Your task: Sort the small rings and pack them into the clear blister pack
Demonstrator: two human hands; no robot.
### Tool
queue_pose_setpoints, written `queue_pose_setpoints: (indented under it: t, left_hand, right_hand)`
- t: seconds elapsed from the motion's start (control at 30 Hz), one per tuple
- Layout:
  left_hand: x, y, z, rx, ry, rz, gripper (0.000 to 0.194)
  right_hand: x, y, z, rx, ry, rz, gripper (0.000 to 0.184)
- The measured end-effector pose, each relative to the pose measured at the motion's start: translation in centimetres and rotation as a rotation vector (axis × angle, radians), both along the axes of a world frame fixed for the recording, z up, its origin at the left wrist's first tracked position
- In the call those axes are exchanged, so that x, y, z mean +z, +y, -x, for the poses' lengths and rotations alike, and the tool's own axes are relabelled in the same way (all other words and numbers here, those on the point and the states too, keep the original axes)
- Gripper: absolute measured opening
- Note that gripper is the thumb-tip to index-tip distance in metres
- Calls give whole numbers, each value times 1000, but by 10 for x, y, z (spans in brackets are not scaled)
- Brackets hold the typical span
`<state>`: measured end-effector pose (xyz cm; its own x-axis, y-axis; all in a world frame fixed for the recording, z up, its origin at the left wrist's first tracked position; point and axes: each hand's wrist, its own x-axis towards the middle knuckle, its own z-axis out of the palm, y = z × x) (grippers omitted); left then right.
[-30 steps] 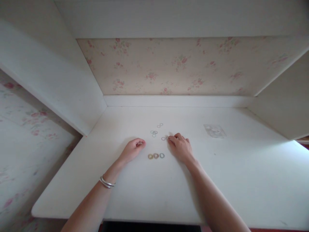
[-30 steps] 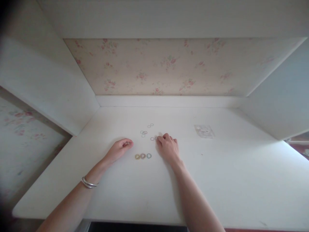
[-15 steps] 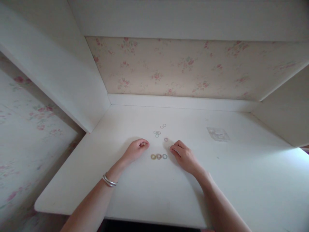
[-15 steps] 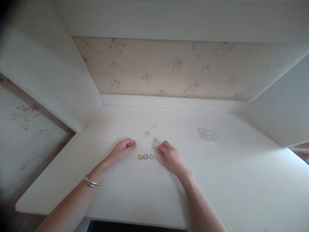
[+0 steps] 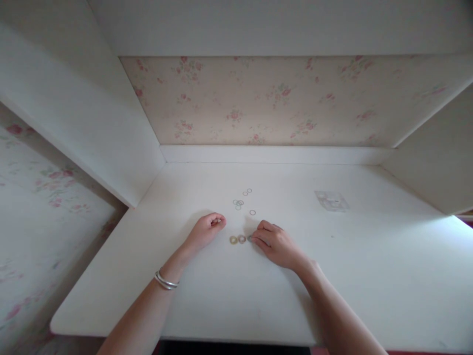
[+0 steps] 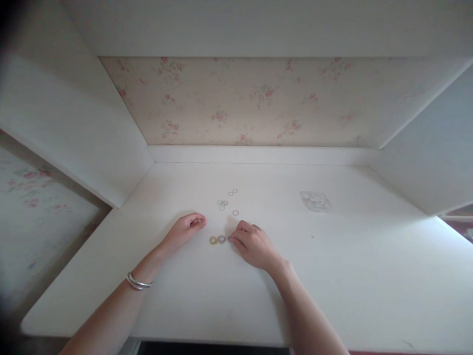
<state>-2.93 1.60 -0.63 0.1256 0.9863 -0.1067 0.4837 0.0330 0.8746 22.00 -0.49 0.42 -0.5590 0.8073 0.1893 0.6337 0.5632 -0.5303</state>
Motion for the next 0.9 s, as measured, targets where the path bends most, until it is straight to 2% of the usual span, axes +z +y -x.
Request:
queue_pose_setpoints:
  t: [0.13, 0.23, 0.3, 0.37, 0.43, 0.6, 0.73, 0.9]
  left_hand:
    - [2, 1, -3, 26, -29, 16, 40]
    - [7, 11, -19, -61, 18, -31, 37]
    - [10, 25, -35, -146, 112, -106, 33]
    - [12, 43, -54, -198, 235, -224, 28]
    - [12, 64, -71, -192, 364, -322, 22]
    - [5, 106, -96, -180, 641, -430, 23]
    - [-2, 120, -100, -171, 731, -425, 24]
    - [-6, 123, -102, -238, 728, -421, 23]
  right_hand:
    - [-5, 5, -4, -219, 221, -29, 23]
    - [-17, 14, -5, -395, 273, -44, 25]
    - [-24, 21, -5, -453, 273, -25, 26]
    - [-30, 27, -6, -482, 284, 2, 27]
    - [-33, 31, -8, -510, 301, 21, 28]
    - [-34, 34, -12, -527, 346, 22, 27]
    - [-34, 34, -13, -520, 361, 27, 25]
    - [-34, 35, -14, -500, 361, 42, 26]
